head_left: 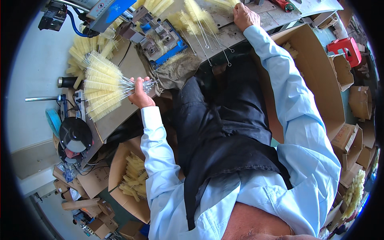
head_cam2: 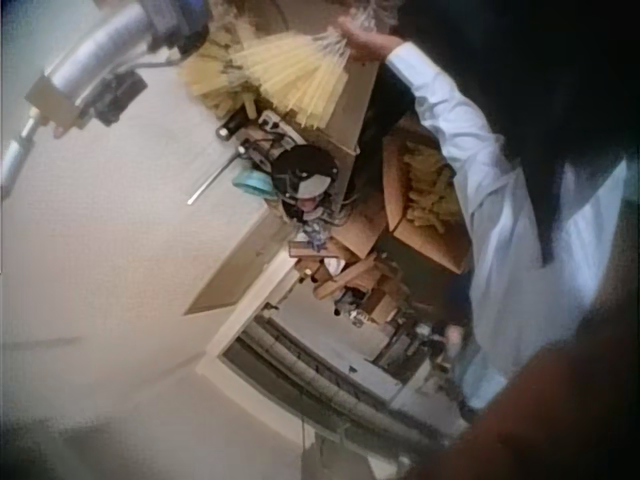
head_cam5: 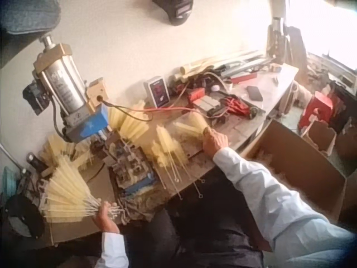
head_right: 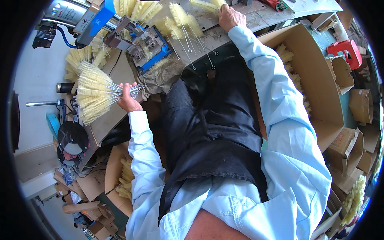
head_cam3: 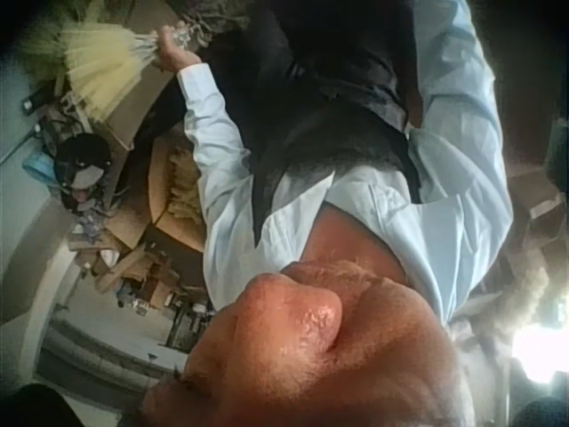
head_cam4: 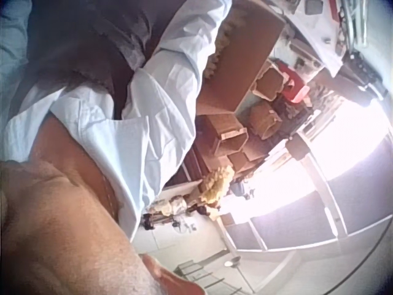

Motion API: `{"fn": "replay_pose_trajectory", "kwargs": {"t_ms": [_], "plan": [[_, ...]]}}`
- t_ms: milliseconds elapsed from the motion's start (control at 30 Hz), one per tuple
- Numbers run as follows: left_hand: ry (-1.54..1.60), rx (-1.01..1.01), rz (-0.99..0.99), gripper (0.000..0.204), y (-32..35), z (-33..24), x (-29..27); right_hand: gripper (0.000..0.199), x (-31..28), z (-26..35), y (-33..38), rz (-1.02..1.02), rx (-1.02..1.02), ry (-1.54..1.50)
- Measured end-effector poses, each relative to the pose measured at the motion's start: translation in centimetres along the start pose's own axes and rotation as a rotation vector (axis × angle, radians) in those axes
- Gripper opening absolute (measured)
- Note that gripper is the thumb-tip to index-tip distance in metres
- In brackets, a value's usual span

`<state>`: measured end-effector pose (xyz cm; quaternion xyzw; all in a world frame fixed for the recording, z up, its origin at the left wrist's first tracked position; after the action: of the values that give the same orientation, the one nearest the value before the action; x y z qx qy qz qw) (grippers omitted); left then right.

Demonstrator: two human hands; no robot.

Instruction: Assembling and processing yellow brush components using an industrial press machine.

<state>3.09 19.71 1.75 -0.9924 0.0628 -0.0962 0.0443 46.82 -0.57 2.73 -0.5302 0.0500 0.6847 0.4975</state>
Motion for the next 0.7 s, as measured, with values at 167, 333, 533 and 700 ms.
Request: {"fn": "replay_pose_trajectory", "kwargs": {"t_ms": [167, 333, 533, 700], "plan": [[-0.025, 0.004, 0.010, 0.046, -0.1, 0.0, -0.1, 0.028, -0.3, 0.2, 0.0, -0.038, 0.001, -0.031], [-0.003, 0.001, 0.027, 0.048, -0.3, 0.4, -0.2, 0.026, -0.5, 0.2, 0.1, -0.050, -0.004, -0.017], [0.000, -0.037, 0.001, 0.047, 0.1, 0.3, -0.6, 0.021, -0.3, 0.6, -0.1, 0.127, 0.024, -0.019], [0.020, -0.021, 0.017, 0.048, 0.3, 0.0, 0.2, 0.022, 0.0, 0.3, -2.3, 0.200, -0.041, 0.113]]}}
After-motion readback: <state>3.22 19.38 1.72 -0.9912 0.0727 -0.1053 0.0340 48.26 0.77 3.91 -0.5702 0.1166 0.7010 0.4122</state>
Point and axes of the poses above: each hand's wrist, its own y-axis away from the middle knuckle, its own x-axis out of the palm, z = x × y, the point moved 5 cm from there along -y, towards the middle knuckle, and after that the axes turned 7 degrees about -y, right-handed, at the moved point
